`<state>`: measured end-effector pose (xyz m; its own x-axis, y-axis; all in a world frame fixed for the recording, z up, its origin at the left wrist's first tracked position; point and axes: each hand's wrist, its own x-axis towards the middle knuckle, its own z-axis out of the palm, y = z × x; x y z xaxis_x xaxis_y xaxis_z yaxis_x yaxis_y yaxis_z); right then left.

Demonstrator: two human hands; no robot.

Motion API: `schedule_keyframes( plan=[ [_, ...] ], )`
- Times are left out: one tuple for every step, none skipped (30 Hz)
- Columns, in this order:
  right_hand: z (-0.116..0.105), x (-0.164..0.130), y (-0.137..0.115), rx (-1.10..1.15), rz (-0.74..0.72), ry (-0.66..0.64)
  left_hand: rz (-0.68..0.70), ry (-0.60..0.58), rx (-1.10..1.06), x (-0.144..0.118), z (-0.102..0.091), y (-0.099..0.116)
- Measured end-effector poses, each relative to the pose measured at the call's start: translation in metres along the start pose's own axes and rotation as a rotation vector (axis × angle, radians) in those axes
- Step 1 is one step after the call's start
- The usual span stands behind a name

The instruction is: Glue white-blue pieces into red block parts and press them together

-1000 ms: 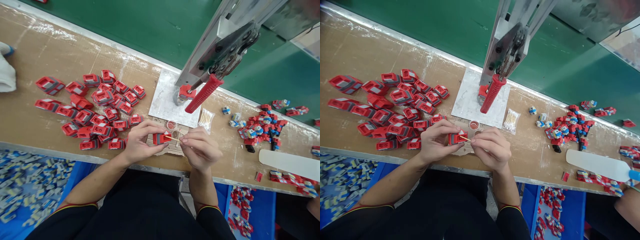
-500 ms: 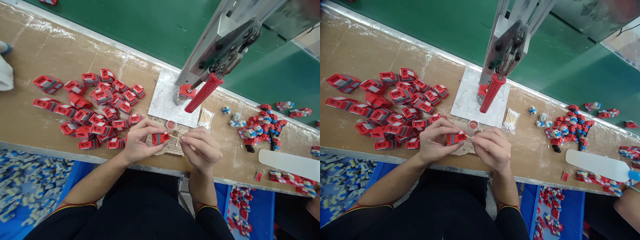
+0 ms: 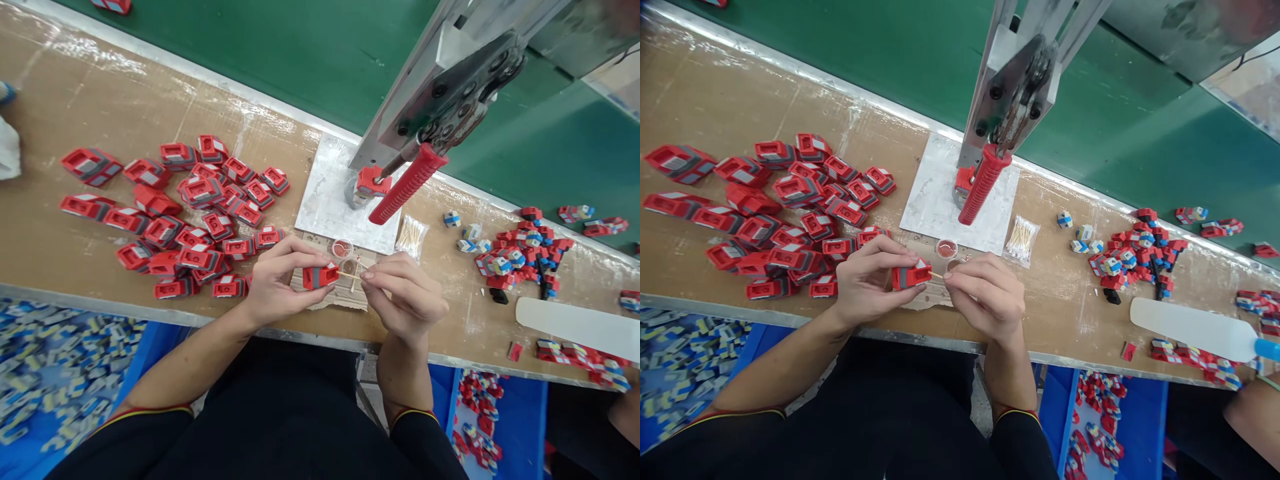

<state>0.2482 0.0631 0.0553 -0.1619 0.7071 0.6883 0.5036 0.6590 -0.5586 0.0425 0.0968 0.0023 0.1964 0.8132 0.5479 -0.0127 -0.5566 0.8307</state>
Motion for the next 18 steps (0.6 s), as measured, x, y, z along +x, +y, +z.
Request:
schedule_keyframes(
  plan=[
    [0.0,-0.0002,0.0003,-0.005,0.003,0.009,-0.003,-0.006,0.002,0.0002,-0.0001,0.0002],
    [-0.0001,-0.0003,0.0006,-0.004,0.005,0.014,-0.005,-0.01,0.003,0.0002,-0.0002,0.0003],
    [-0.0003,-0.0004,0.0007,0.003,0.006,0.013,-0.006,-0.012,0.003,0.0002,-0.0003,0.0002],
    [-0.0008,-0.0004,0.0008,0.014,0.005,0.006,-0.005,-0.009,0.0,0.0001,-0.0003,-0.0001],
    [-0.0013,-0.0004,0.0008,0.026,0.005,-0.007,-0.004,-0.003,-0.004,-0.0001,-0.0003,-0.0005],
    [-0.0018,-0.0003,0.0007,0.037,0.006,-0.02,-0.001,0.003,-0.009,-0.0004,-0.0003,-0.0009],
    [-0.0023,-0.0003,0.0006,0.047,0.006,-0.03,0.001,0.008,-0.014,-0.0007,-0.0002,-0.0013],
    [-0.0025,-0.0002,0.0005,0.053,0.008,-0.034,0.002,0.01,-0.019,-0.0011,0.0,-0.0016],
    [-0.0024,-0.0003,0.0002,0.059,0.01,-0.034,0.002,0.011,-0.022,-0.0014,0.0003,-0.0018],
    [-0.002,-0.0003,-0.0001,0.068,0.011,-0.031,0.001,0.01,-0.026,-0.0016,0.0006,-0.0019],
    [-0.0013,-0.0004,-0.0005,0.079,0.01,-0.027,0.001,0.008,-0.03,-0.0018,0.0009,-0.0018],
    [-0.0003,-0.0006,-0.001,0.092,0.009,-0.024,0.002,0.005,-0.034,-0.0019,0.0013,-0.0017],
    [0.0008,-0.0007,-0.0015,0.105,0.007,-0.023,0.003,0.0,-0.036,-0.0019,0.0015,-0.0014],
    [0.0017,-0.0008,-0.0019,0.116,0.004,-0.024,0.005,-0.006,-0.039,-0.0018,0.0017,-0.0012],
    [0.0025,-0.0009,-0.0023,0.122,0.001,-0.024,0.006,-0.012,-0.041,-0.0017,0.0019,-0.001],
    [0.003,-0.0009,-0.0025,0.125,-0.005,-0.021,0.008,-0.014,-0.042,-0.0015,0.0019,-0.0009],
    [0.0032,-0.0009,-0.0026,0.128,-0.011,-0.016,0.009,-0.012,-0.043,-0.0013,0.0018,-0.0008],
    [0.0031,-0.0009,-0.0024,0.13,-0.017,-0.01,0.008,-0.008,-0.043,-0.0011,0.0016,-0.0008]
  ],
)
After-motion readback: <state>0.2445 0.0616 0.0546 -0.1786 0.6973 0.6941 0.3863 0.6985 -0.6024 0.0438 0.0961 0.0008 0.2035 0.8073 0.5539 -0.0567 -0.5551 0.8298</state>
